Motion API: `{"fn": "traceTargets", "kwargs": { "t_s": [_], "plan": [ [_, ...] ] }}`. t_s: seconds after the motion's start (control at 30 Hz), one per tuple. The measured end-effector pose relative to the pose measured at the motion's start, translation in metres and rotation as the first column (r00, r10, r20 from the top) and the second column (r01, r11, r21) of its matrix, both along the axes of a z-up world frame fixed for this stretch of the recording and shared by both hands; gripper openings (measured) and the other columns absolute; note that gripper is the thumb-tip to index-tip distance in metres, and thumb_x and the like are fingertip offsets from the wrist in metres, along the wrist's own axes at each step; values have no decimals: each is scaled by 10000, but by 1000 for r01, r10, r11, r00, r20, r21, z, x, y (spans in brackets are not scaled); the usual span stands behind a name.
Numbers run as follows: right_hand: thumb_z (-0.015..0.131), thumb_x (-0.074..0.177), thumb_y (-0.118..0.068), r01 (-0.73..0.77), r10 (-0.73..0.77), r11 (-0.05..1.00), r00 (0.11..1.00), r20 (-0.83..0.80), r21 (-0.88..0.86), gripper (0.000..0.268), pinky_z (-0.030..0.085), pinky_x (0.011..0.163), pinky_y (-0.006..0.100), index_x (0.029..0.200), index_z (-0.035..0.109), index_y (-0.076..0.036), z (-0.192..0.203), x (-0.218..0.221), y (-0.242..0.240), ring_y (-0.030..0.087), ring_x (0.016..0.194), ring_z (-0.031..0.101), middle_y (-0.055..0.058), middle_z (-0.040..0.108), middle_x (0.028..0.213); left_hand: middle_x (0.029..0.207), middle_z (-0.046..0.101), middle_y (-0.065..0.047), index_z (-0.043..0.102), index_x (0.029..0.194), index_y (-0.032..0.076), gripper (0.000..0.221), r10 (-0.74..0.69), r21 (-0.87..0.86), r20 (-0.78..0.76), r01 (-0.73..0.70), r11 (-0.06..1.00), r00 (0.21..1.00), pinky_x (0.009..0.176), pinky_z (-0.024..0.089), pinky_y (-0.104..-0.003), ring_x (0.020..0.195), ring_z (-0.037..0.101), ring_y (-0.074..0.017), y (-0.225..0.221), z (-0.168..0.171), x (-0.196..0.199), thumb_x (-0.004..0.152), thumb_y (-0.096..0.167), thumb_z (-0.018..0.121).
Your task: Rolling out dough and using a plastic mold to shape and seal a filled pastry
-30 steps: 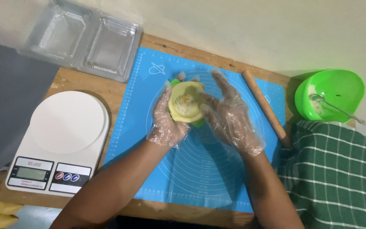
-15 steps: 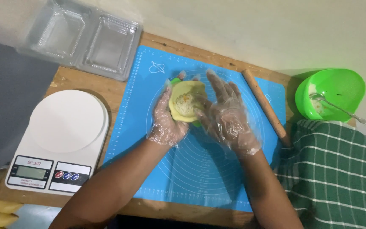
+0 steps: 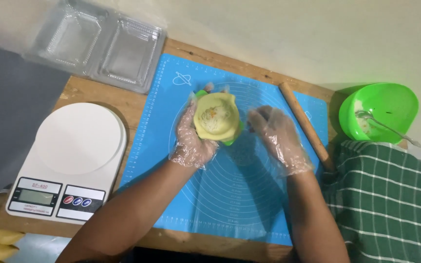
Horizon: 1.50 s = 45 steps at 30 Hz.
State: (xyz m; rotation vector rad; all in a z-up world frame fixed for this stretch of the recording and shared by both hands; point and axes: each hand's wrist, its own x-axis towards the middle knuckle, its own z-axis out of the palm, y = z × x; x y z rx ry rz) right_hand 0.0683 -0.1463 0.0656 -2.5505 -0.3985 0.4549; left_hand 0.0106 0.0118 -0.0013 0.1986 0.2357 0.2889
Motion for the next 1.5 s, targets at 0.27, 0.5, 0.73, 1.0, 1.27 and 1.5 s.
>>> {"fn": "traceTargets", "kwargs": {
  "t_s": [0.27,0.5,0.73,1.0,1.27,1.5],
  "plan": [
    [747,754,-143,392,-205,832,875,-439,394,419,664,713,519,1143,689,1,-30,0,13,290,732,751,146,674,840,1185,681,-45,424,1449,241,445,-6,19,-12,7,1000,1000,868,662,-501,1076,704,-279,-6,3,-12,1049,433,428],
    [661,847,-83,482,-58,572,831,-554,664,324,679,650,450,1089,548,100,-5,-10,13,118,625,564,85,489,791,1264,647,-82,298,1568,259,573,-110,104,210,89,991,972,727,694,-416,1070,705,-287,-6,-8,-12,1047,426,467],
    [613,901,-46,486,-44,543,831,-555,685,228,668,633,403,1062,503,73,-4,-10,11,75,591,510,31,461,726,1167,720,-116,502,1357,134,371,-40,189,-121,62,980,992,739,679,-468,966,740,-301,-12,39,-19,1017,279,541],
    [716,862,-74,447,-224,590,891,-396,672,240,678,523,522,1036,605,50,-21,-4,17,373,659,730,246,620,809,1428,564,-79,374,1533,230,677,-137,328,213,61,943,967,959,628,-440,1229,640,-259,-15,-2,-16,944,330,692],
    [665,919,-133,377,-245,630,926,-288,679,303,708,661,472,1134,598,70,18,-33,26,365,821,754,260,631,992,1500,483,-80,316,1566,265,554,-186,160,335,139,977,924,1013,583,-475,1272,599,-275,-16,-16,-12,1051,446,409],
    [640,971,-268,232,-138,695,972,-191,681,354,692,729,404,1208,613,-6,-3,-30,16,331,968,741,254,670,1126,1380,532,-119,85,1625,325,843,-205,354,178,132,926,962,908,611,-373,1109,638,-246,-18,-15,-15,941,272,575]
  ]
}}
